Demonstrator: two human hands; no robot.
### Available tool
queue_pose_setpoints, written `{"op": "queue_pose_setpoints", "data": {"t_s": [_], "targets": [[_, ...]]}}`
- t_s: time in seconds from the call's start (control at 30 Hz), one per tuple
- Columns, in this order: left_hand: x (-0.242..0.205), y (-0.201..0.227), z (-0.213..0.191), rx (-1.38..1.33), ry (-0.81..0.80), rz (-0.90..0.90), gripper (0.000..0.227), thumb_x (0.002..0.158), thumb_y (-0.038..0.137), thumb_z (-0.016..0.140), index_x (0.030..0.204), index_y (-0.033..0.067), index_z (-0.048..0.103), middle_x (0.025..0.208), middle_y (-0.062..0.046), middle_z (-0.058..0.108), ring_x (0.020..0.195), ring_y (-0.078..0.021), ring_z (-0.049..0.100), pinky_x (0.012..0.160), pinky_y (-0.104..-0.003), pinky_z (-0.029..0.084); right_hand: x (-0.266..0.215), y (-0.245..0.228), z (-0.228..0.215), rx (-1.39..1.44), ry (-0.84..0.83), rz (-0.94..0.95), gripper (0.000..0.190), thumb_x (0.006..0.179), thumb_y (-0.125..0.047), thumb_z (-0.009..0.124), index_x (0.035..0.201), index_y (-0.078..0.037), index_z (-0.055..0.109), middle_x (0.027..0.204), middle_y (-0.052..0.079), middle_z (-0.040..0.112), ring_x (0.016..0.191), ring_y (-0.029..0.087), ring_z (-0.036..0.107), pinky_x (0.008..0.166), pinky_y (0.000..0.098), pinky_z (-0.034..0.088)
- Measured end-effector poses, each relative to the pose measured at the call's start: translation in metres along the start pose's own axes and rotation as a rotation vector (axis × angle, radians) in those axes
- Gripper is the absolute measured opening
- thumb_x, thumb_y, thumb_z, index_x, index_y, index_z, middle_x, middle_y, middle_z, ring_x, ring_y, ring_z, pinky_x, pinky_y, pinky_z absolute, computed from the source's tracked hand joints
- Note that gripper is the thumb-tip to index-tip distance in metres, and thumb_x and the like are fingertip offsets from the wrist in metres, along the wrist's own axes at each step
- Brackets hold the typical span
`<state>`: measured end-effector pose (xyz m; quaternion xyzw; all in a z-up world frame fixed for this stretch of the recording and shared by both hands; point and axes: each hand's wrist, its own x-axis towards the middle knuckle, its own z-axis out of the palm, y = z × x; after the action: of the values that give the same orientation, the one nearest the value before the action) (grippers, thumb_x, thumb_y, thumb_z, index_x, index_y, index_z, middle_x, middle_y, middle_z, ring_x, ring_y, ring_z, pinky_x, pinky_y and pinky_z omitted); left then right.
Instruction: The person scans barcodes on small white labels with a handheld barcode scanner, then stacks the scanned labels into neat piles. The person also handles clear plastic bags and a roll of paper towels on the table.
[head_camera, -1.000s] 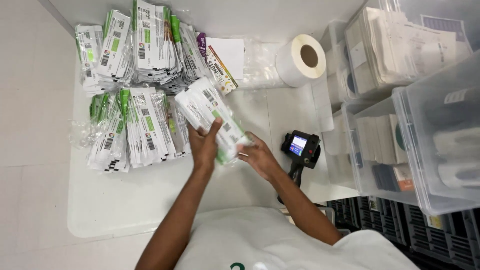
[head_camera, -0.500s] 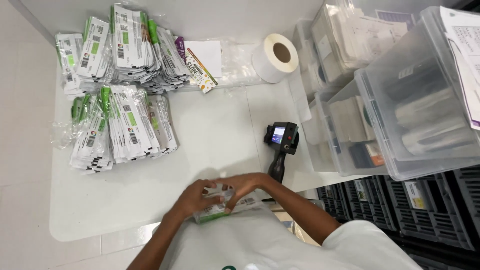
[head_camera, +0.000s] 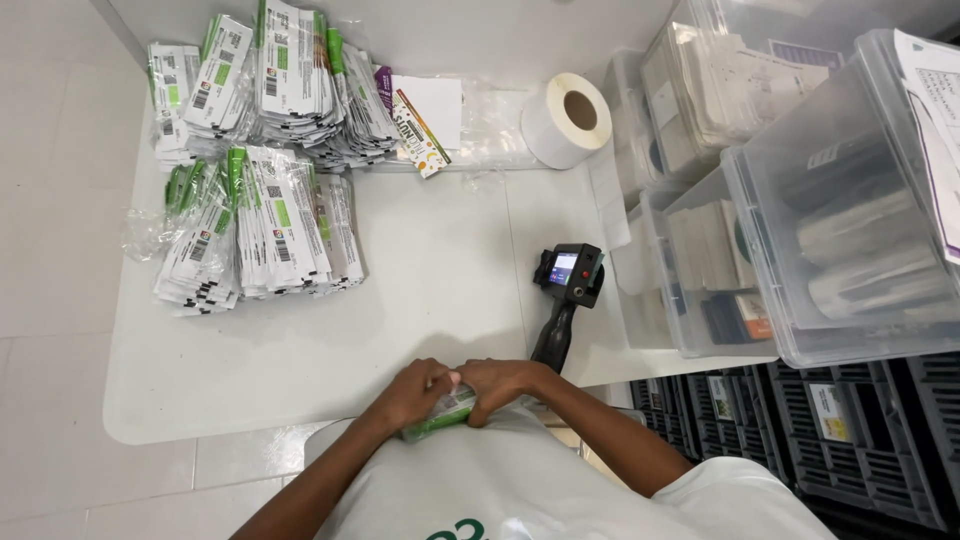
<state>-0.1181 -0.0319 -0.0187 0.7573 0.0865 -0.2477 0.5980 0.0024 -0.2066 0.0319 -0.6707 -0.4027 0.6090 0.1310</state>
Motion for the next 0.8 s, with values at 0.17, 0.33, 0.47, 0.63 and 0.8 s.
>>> {"op": "queue_pose_setpoints", "data": {"t_s": [0.17, 0.33, 0.47, 0.63, 0.8], "targets": [[0.001, -0.006, 0.008, -0.182, 0.118, -0.104, 0.049, 0.103, 0.052, 0.051, 0.085, 0.011, 0.071, 0.086, -0.01, 0.07, 0.089, -0.0266, 0.067, 0.083, -0.04, 0.051, -0.006, -0.009, 0.0, 0.093, 0.034, -0.08, 0.049, 0.073, -0.022, 0.075, 0.118, -0.006, 0.062, 0.106, 0.01, 0.067, 0.098, 0.03, 0.06, 0.095, 0.0564, 0.046], [0.014, 0.001, -0.017, -0.332, 0.391, -0.045, 0.063, 0.107, 0.055, 0.049, 0.062, 0.014, 0.063, 0.055, -0.007, 0.058, 0.053, -0.0203, 0.053, 0.062, -0.032, 0.041, -0.02, -0.026, -0.009, 0.134, 0.144, -0.149, 0.06, 0.07, -0.015, 0.071, 0.126, 0.002, 0.054, 0.111, 0.019, 0.065, 0.103, 0.035, 0.058, 0.093, 0.0545, 0.047], [0.021, 0.008, -0.041, -0.377, 0.676, 0.047, 0.064, 0.107, 0.049, 0.052, 0.057, 0.0104, 0.057, 0.051, -0.005, 0.049, 0.053, -0.0195, 0.046, 0.058, -0.032, 0.037, -0.03, -0.031, -0.021, 0.166, 0.362, -0.172, 0.071, 0.072, -0.01, 0.07, 0.138, 0.002, 0.049, 0.118, 0.031, 0.062, 0.114, 0.049, 0.059, 0.096, 0.0647, 0.045], [0.016, 0.029, -0.061, -0.481, 0.771, 0.121, 0.072, 0.112, 0.052, 0.042, 0.051, 0.0155, 0.047, 0.042, 0.001, 0.039, 0.039, -0.0119, 0.039, 0.048, -0.027, 0.033, -0.041, -0.031, -0.023, 0.296, 0.463, -0.213, 0.065, 0.071, -0.009, 0.067, 0.135, -0.008, 0.058, 0.119, 0.019, 0.065, 0.115, 0.036, 0.057, 0.099, 0.06, 0.044], [0.016, 0.036, -0.048, -0.777, 0.839, 0.089, 0.071, 0.111, 0.055, 0.039, 0.05, 0.0173, 0.042, 0.041, 0.003, 0.033, 0.037, -0.0088, 0.035, 0.044, -0.023, 0.028, -0.035, -0.016, -0.008, 0.429, 0.62, -0.221, 0.064, 0.066, -0.005, 0.07, 0.129, -0.011, 0.065, 0.103, 0.01, 0.068, 0.1, 0.027, 0.058, 0.09, 0.0472, 0.046]]}}
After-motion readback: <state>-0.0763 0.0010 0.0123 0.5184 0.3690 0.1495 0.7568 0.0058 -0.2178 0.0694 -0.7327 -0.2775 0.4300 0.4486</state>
